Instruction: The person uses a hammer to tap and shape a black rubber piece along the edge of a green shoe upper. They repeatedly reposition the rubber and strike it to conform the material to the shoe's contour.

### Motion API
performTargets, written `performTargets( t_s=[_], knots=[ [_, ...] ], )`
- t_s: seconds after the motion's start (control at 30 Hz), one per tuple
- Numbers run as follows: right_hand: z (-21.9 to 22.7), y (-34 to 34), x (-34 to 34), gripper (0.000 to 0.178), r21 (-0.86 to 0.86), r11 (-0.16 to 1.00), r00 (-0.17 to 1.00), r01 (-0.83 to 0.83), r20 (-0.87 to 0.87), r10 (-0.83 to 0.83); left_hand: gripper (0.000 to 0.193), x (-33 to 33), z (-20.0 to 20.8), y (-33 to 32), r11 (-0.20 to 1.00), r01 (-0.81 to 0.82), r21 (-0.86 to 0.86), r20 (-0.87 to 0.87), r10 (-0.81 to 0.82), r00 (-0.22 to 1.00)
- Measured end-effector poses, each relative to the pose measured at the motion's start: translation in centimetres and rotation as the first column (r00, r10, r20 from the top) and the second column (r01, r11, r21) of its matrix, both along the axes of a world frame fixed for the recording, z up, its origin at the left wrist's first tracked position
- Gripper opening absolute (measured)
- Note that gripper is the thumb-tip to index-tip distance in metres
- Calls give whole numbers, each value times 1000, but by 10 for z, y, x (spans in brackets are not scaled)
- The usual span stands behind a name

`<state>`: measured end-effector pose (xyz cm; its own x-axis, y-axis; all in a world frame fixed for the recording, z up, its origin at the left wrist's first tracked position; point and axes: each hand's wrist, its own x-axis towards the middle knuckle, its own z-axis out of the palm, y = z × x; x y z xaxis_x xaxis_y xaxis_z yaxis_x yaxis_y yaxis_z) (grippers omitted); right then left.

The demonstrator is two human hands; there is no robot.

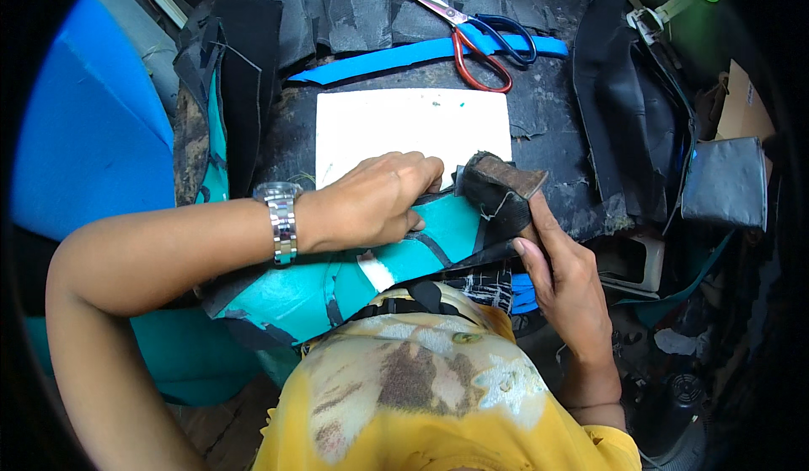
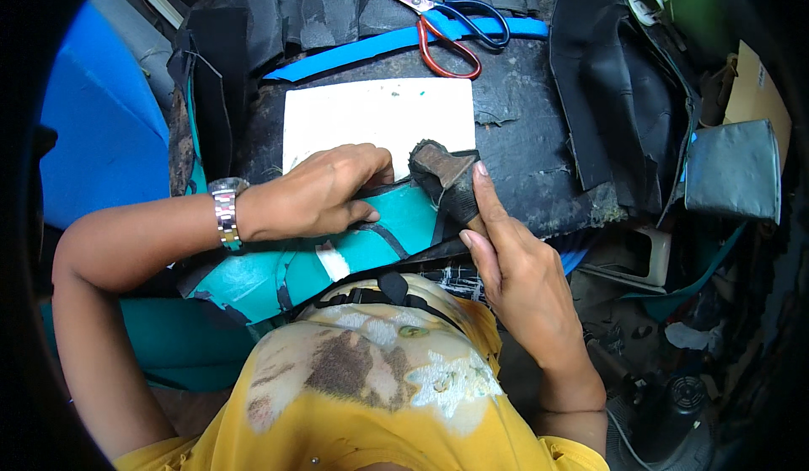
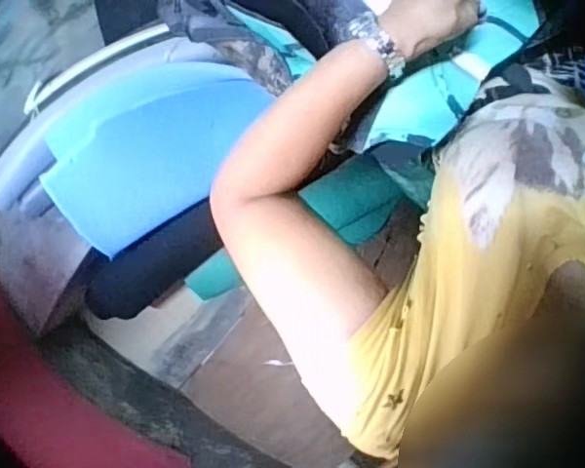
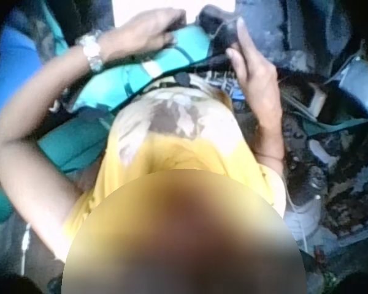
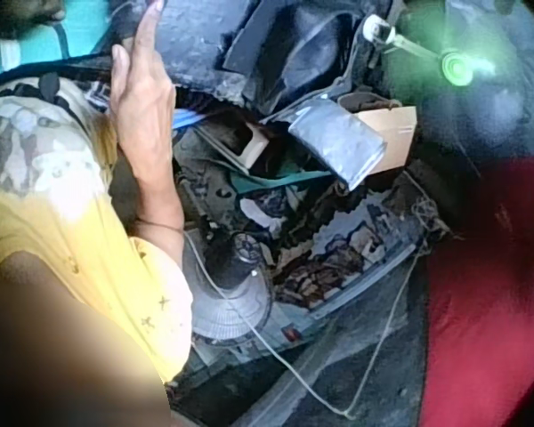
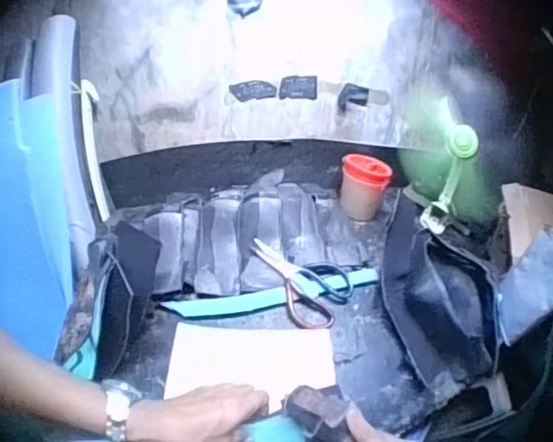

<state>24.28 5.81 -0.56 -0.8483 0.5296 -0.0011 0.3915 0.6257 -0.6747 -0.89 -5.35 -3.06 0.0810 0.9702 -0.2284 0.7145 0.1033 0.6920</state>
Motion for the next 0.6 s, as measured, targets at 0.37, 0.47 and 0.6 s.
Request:
performTargets(
  t_s=[0.37,0.47,0.6],
  knots=[
    [-10,-3,-7,63,57,997,994,-50,-90,55,29,27,-9,-26,962,-220,158,42,217,975],
    [-5,-4,-8,64,94,993,997,-68,-18,69,24,27,-9,-25,960,-213,181,24,212,977],
    [0,-7,-12,65,189,981,999,-32,-17,36,22,29,-11,-25,955,-196,221,-8,203,979]
  ],
)
